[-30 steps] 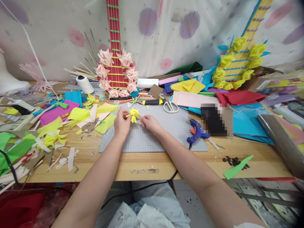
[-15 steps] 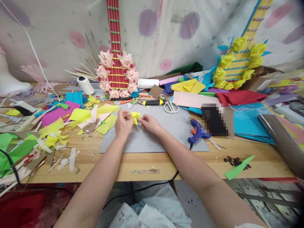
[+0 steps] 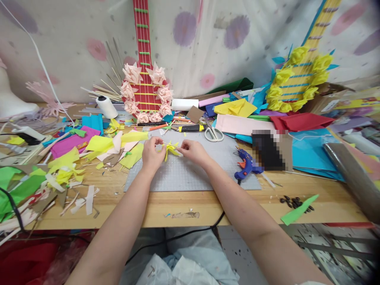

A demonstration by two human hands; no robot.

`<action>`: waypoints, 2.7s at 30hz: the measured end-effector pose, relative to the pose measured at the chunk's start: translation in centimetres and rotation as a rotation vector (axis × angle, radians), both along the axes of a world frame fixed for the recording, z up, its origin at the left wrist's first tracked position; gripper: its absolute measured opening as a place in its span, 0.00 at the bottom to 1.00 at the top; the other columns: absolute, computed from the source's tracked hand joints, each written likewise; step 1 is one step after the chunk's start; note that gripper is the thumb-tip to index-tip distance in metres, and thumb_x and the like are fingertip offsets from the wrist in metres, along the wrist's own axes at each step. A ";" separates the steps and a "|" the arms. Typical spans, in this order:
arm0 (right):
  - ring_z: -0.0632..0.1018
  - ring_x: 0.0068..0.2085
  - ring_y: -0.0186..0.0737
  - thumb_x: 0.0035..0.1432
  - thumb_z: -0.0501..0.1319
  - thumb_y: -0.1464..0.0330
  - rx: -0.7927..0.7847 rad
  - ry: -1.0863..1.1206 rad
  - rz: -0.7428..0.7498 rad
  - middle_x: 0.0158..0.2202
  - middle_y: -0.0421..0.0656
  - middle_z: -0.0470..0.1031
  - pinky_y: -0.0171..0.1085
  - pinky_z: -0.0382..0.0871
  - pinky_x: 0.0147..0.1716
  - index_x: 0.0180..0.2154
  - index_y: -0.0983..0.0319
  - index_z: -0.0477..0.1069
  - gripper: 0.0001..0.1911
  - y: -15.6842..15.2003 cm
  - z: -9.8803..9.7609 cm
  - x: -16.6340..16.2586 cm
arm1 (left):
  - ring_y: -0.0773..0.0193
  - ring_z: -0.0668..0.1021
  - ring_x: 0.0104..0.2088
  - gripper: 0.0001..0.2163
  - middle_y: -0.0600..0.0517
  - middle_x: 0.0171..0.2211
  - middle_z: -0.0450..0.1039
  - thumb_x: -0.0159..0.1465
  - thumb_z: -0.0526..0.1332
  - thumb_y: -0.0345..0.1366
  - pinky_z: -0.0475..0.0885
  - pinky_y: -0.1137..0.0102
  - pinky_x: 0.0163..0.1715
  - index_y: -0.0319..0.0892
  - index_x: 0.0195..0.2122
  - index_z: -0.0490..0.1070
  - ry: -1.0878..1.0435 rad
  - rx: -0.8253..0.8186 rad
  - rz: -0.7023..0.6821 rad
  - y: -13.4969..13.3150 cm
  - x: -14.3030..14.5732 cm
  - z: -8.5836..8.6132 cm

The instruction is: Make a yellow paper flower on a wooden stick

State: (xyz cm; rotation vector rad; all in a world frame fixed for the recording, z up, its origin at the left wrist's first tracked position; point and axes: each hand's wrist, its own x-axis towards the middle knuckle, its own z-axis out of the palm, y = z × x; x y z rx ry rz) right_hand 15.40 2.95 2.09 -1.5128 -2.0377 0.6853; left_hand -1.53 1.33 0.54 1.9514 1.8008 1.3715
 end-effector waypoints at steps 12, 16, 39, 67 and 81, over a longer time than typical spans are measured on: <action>0.65 0.22 0.28 0.55 0.53 0.61 -0.181 0.129 0.077 0.20 0.38 0.71 0.30 0.55 0.24 0.27 0.63 0.67 0.13 -0.6 0.9 -0.6 | 0.62 0.73 0.39 0.15 0.52 0.37 0.71 0.49 0.59 0.30 0.65 0.64 0.41 0.43 0.39 0.64 0.212 -0.351 -0.393 3.1 -4.5 3.9; 0.61 0.18 0.26 0.59 0.49 0.62 -0.384 0.246 0.168 0.20 0.39 0.73 0.30 0.55 0.22 0.32 0.64 0.71 0.16 -0.2 -0.4 -1.2 | 0.63 0.74 0.34 0.16 0.52 0.32 0.71 0.49 0.60 0.33 0.67 0.65 0.36 0.42 0.40 0.61 0.032 -0.510 -0.439 3.0 -3.9 2.7; 0.70 0.32 0.34 0.57 0.50 0.63 -0.003 -0.273 0.213 0.34 0.40 0.74 0.31 0.53 0.29 0.36 0.59 0.70 0.12 0.8 0.7 2.3 | 0.73 0.67 0.23 0.30 0.57 0.27 0.70 0.47 0.65 0.34 0.64 0.74 0.28 0.45 0.50 0.54 -0.391 -0.188 -0.241 -0.2 -0.9 -1.2; 0.69 0.28 0.34 0.55 0.51 0.53 0.158 -0.303 0.161 0.26 0.42 0.74 0.34 0.48 0.26 0.28 0.60 0.73 0.21 -0.3 1.0 0.8 | 0.59 0.68 0.37 0.06 0.50 0.31 0.68 0.53 0.62 0.40 0.63 0.67 0.35 0.44 0.27 0.69 0.394 0.198 -0.115 -1.1 -1.1 -0.6; 0.69 0.29 0.36 0.51 0.58 0.57 0.103 -0.349 0.212 0.30 0.42 0.73 0.33 0.51 0.27 0.34 0.60 0.67 0.13 -1.0 2.4 1.6 | 0.60 0.70 0.35 0.11 0.48 0.29 0.71 0.59 0.55 0.41 0.63 0.66 0.34 0.43 0.26 0.71 0.519 0.187 -0.272 -1.1 -0.8 -0.3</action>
